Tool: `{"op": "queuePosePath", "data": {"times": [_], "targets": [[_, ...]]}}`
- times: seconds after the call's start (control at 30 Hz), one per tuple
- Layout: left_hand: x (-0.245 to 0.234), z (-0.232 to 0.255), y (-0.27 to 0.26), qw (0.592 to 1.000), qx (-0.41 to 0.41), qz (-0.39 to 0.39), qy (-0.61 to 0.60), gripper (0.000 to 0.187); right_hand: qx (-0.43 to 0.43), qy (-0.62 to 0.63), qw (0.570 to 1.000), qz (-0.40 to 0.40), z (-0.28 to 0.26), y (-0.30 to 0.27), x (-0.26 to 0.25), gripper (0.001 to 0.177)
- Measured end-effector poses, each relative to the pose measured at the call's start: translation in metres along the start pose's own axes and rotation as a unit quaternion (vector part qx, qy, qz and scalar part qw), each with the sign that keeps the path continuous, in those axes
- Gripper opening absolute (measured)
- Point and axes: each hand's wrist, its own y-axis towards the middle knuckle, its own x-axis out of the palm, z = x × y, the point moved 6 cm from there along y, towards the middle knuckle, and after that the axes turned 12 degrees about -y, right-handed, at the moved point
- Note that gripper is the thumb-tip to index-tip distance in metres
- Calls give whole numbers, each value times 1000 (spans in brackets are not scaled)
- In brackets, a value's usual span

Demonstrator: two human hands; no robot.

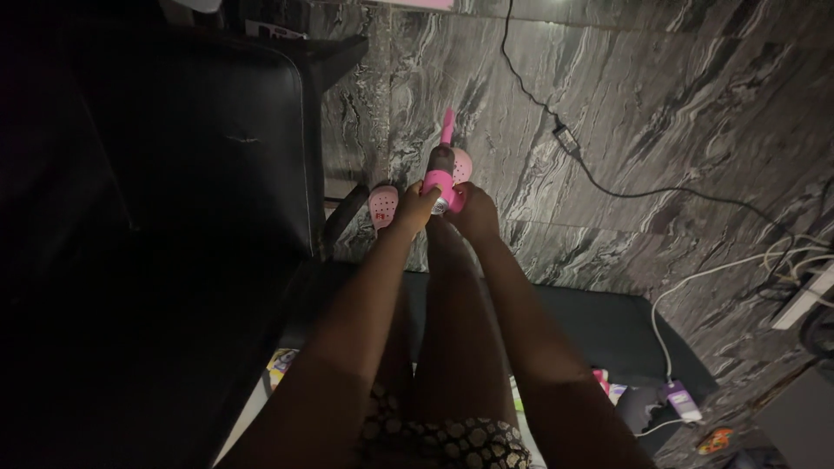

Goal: The user is assembling a small pink handheld portable vacuum by attaching its components.

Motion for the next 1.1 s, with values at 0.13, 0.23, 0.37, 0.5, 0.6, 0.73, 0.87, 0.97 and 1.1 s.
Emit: {"op": "queuePosePath", "data": {"times": [0.13, 0.23, 0.37, 0.5, 0.6, 0.73, 0.87, 0.97, 1.1], "targets": [[-4, -34, 26, 998, 7, 57, -10, 67, -16, -13, 1000, 3, -15, 6, -20, 55], [-10, -39, 30, 994, 35, 94, 45, 74, -11, -65, 998, -11, -24, 11, -22, 52], [-15, -32, 12, 998, 9, 56, -41, 59, -53, -112, 992, 4, -38, 9, -20, 54], [-26, -10, -23, 991, -96, 54, -72, 63, -45, -145, 988, -10, -60, 3, -22, 51], [-37, -44, -13, 993, -71, 75, -56, 73, -21, -142, 989, -31, -66, -2, -14, 51], [-46, -68, -10, 989, 105, 55, -87, 69, -44, -116, 992, -3, -61, -13, 8, 47], [-56, -99, -15, 988, 78, 76, -106, 69, -37, -62, 997, 29, -84, -37, 9, 46], [-71, -65, -61, 985, -3, 97, -145, 70, -29, -31, 998, 52, -101, -58, 18, 38], [-94, -125, -56, 982, 144, 73, -102, 65, -9, -106, 994, 37, -75, -65, 73, 53]]}}
